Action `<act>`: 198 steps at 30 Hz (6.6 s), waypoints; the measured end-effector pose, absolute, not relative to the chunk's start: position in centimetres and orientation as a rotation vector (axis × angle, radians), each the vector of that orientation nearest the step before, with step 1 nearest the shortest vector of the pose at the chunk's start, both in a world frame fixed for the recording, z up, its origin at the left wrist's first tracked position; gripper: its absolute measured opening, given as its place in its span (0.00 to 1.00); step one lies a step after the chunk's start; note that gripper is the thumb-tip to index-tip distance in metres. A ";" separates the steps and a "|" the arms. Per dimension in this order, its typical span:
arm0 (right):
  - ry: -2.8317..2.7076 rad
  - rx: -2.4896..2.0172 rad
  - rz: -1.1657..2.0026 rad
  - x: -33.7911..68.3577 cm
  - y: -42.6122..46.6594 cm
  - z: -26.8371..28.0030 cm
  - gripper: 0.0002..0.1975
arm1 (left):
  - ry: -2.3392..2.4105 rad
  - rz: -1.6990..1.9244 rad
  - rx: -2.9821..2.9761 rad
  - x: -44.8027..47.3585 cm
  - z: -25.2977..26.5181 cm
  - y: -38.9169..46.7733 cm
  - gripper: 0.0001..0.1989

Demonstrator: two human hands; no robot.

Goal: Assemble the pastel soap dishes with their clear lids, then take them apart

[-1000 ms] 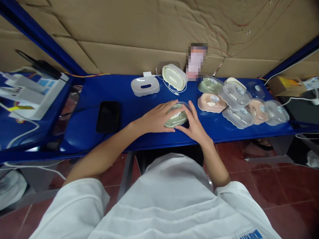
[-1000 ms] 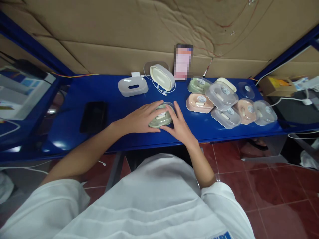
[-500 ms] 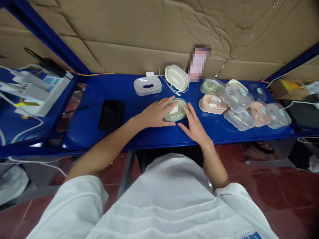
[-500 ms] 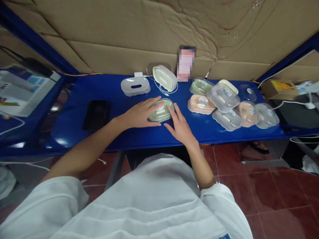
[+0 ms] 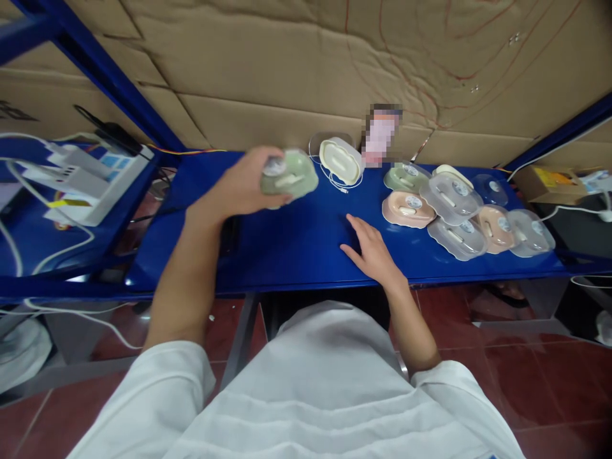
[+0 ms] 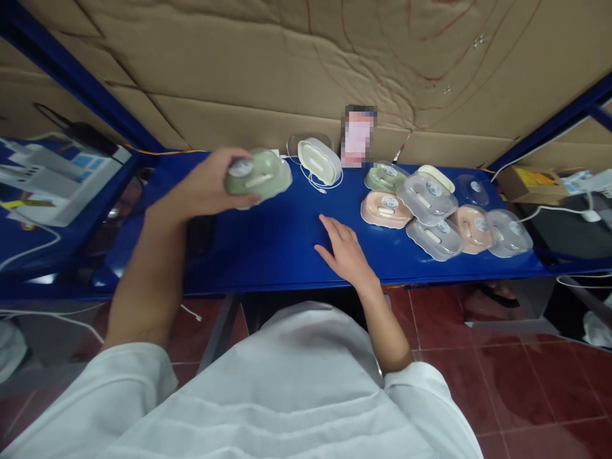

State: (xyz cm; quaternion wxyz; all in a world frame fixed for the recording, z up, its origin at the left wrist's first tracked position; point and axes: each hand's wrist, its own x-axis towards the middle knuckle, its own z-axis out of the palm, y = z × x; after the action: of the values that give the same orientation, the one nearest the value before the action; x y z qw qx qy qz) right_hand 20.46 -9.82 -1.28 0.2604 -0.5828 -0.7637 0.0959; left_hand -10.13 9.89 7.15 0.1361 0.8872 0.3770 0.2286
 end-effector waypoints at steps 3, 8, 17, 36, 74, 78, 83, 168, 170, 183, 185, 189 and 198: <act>-2.071 -1.597 0.224 20.4 -9.5 -0.9 0.35 | 1.413 0.781 2.572 -13.8 6.6 13.0 0.49; -2.034 -1.584 -0.020 21.7 -4.5 1.6 0.32 | 1.703 0.587 2.422 -17.2 4.0 16.4 0.58; -1.592 -1.631 0.134 24.2 8.6 -0.7 0.43 | 1.722 0.422 2.402 -16.7 2.7 16.3 0.50; -2.213 -1.628 0.129 21.5 2.2 1.5 0.21 | 1.038 0.471 2.837 -4.9 2.3 7.9 0.30; -2.068 -1.858 0.007 23.0 2.5 0.9 0.21 | 0.351 -0.014 1.935 -4.3 5.2 5.4 0.19; -2.034 -1.789 -0.031 22.5 2.2 1.3 0.24 | 0.782 0.509 2.290 -4.9 4.2 7.5 0.21; -2.092 -1.658 -0.020 21.5 1.9 1.6 0.25 | 1.317 0.545 2.683 -6.5 1.9 10.9 0.24; -2.075 -1.313 0.388 20.9 -12.6 0.0 0.26 | 0.880 0.896 2.521 -8.8 -1.3 -5.3 0.27; -2.120 -1.242 0.393 20.4 -12.8 -0.3 0.26 | 0.853 0.920 2.532 -8.9 -1.4 -5.2 0.28; -2.204 -1.308 0.303 19.7 -13.8 -0.6 0.30 | 0.831 0.934 2.528 -9.1 -1.7 -5.0 0.18; -2.191 -1.351 0.262 19.4 -14.1 -0.9 0.31 | 0.822 0.918 2.514 -9.2 -1.6 -4.9 0.17; -2.146 -1.352 0.192 18.8 -14.9 -1.8 0.36 | 0.780 0.962 2.512 -9.2 -1.5 -4.9 0.16; -2.113 -1.370 0.217 18.7 -14.9 -2.2 0.37 | 0.772 0.982 2.492 -9.0 -1.4 -5.0 0.16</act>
State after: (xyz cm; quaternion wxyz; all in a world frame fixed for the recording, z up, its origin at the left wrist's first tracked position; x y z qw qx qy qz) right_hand 18.66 -14.88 -2.21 0.3020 -0.5167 -0.7969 0.0820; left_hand -9.05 -5.04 -1.44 0.1759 0.8801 0.2725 0.3467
